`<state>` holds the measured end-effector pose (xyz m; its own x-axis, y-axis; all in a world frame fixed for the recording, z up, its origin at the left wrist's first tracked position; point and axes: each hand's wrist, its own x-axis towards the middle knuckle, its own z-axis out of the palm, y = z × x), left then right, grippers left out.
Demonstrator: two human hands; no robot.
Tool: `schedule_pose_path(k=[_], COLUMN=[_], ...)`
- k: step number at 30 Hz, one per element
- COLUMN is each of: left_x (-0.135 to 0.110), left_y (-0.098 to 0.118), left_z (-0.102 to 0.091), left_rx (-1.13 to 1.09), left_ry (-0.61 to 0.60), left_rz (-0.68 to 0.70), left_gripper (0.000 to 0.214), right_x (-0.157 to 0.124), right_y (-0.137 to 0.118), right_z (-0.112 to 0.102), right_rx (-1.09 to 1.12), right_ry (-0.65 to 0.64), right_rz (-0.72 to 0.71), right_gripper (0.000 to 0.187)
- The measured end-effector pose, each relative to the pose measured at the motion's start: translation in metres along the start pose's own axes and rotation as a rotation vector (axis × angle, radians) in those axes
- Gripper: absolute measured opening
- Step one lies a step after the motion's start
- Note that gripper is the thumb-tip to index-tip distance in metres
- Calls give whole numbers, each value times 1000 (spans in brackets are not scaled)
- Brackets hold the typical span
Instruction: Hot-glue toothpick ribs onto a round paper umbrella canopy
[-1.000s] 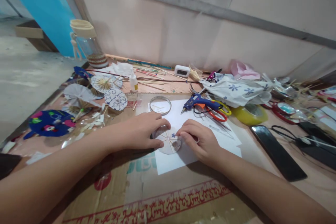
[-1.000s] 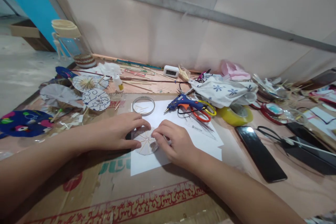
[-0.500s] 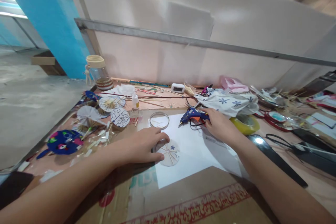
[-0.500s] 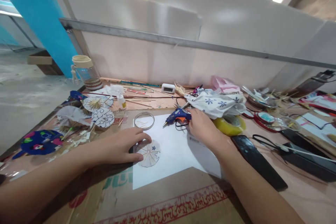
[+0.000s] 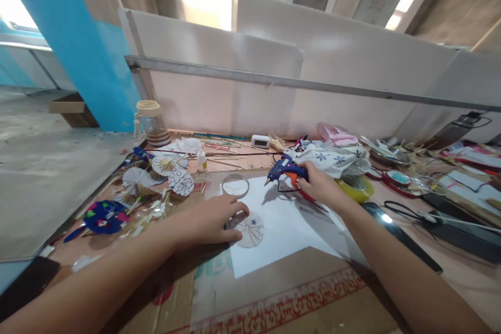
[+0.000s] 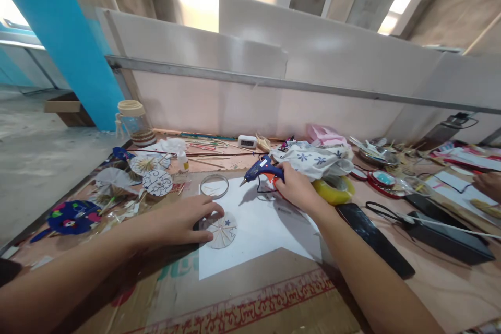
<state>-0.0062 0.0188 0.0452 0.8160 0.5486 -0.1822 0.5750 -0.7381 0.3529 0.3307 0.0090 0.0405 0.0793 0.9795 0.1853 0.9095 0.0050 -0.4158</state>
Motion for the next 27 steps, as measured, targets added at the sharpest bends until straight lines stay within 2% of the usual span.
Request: schedule_pose_path(k=[3, 7, 13, 21, 24, 27], left_x=[-3, -5, -2, -2, 0, 2], left_y=[4, 3, -7, -5, -6, -10], left_z=[-2, 0, 3, -10, -10, -8], left_rx=[50, 111, 176, 155, 132, 111], left_ry=[1, 29, 15, 0, -20, -39], left_rz=[1, 30, 1, -62, -21, 3], left_gripper=[42, 38, 38, 51, 50, 53], right_x=[-4, -9, -9, -27, -33, -33], right_y=[-5, -16, -18, -8, -14, -21], right_z=[-10, -12, -7, -5, -5, -3], right_rx=[131, 351, 596, 636, 610, 712], right_ry=[5, -68, -140, -258, -332, -428], right_rz=[-29, -114, -80, 39, 41, -14], right_gripper=[34, 32, 47, 45, 39, 46])
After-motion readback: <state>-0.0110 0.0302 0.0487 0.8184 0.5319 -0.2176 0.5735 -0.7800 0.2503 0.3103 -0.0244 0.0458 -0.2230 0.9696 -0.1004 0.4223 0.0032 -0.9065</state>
